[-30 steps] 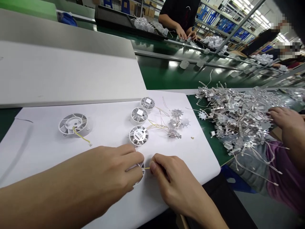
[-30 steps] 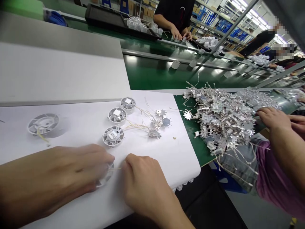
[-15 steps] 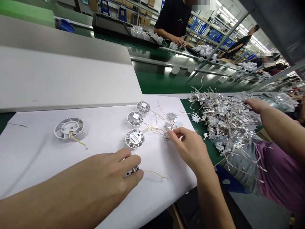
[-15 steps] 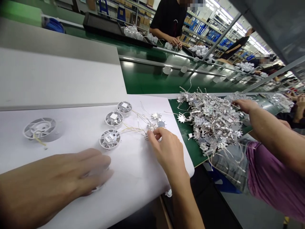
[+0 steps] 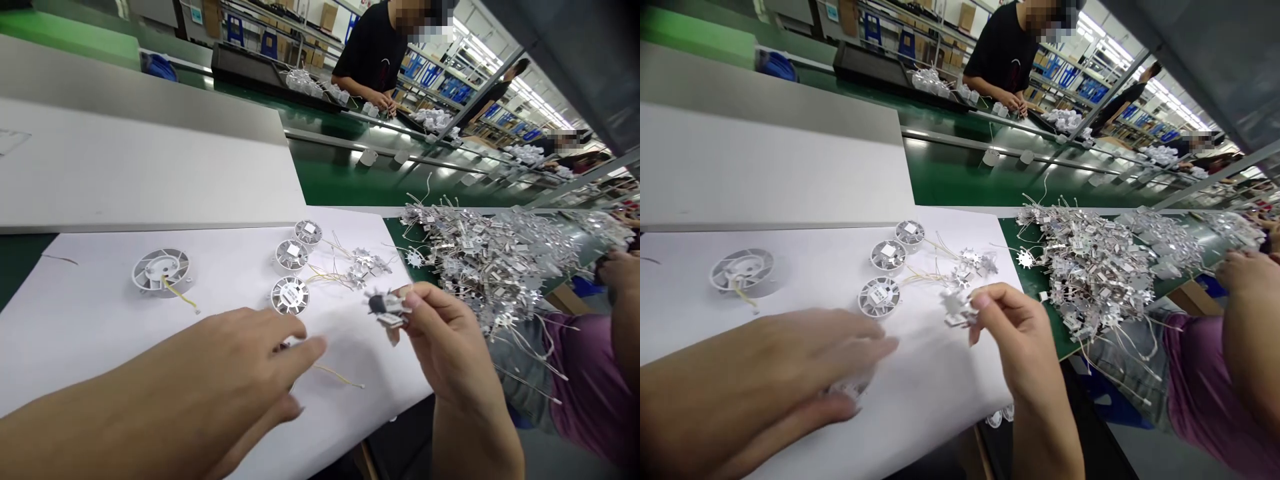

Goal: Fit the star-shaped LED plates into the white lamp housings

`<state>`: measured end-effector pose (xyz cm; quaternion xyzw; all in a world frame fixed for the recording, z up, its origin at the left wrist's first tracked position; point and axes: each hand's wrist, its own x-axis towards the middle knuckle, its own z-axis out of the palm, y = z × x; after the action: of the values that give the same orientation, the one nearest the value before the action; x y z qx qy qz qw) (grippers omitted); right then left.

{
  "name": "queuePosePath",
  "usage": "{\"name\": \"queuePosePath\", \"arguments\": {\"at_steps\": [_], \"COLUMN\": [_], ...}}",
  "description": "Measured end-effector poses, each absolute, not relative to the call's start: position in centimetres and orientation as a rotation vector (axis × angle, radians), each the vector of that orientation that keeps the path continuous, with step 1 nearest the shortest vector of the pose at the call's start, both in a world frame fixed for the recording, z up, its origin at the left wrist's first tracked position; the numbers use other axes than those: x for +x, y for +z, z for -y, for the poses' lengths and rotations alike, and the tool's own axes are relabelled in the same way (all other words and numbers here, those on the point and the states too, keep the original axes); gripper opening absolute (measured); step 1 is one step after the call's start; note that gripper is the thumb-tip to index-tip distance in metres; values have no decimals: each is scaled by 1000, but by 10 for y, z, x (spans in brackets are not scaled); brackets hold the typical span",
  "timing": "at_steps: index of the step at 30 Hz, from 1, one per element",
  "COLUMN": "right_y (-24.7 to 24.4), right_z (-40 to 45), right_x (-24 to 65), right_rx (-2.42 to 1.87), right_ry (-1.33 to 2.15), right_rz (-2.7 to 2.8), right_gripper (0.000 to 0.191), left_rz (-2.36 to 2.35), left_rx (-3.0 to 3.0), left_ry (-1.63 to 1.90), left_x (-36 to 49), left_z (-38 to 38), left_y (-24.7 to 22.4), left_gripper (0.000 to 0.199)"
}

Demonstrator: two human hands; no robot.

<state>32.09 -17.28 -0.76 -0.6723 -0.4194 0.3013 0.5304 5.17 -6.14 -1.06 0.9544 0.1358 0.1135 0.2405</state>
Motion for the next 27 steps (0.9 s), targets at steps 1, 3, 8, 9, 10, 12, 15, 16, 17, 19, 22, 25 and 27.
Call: {"name": "queuePosePath", "arguments": {"at_steps": [1, 3, 8, 9, 10, 12, 15, 16, 17, 19, 22, 25, 27], "right_y": [-7, -6, -6, -6, -7, -7, -7, -8, -8, -9, -13, -16, -19], "right_z": [170, 165, 152, 150, 148, 143, 137, 136, 135, 134, 135, 135, 135], "right_x": [311, 294, 266, 263, 260, 256, 255, 255, 256, 256, 257, 263, 270], "right_rx": [-1517, -1378, -1217, -1186, -1140, -1031, -903, -891, -891, -914, -960, -959, -945], "right_ry": [833, 1010, 1158, 1172, 1196, 1271, 1296, 1260, 1203, 1081, 996, 1031, 1052], "right_rz": [988, 959, 878, 856, 828, 737, 588, 559, 541, 513, 449, 355, 314], "right_gripper": [32, 31, 30, 30, 30, 28, 32, 33, 32, 32, 37, 40, 39], "left_rz": [-403, -481, -610, -605, -588, -555, -507, -501, -515, -578, -663, -681, -697], "left_rx": [2567, 2458, 1898, 1772, 1675, 1555, 1431, 1394, 1355, 1255, 1118, 1136, 1184], "left_ry": [359, 429, 271, 229, 203, 182, 215, 227, 230, 191, 107, 115, 115], "left_x": [53, 54, 60, 62, 64, 66, 67, 67, 67, 67, 68, 68, 67], "left_z": [62, 61, 51, 48, 46, 43, 42, 41, 40, 37, 34, 33, 33], "left_y": [-6, 2, 17, 19, 20, 20, 17, 17, 18, 22, 29, 31, 29], "left_gripper": [31, 43, 36, 26, 18, 12, 12, 12, 10, 6, 11, 11, 10]}}
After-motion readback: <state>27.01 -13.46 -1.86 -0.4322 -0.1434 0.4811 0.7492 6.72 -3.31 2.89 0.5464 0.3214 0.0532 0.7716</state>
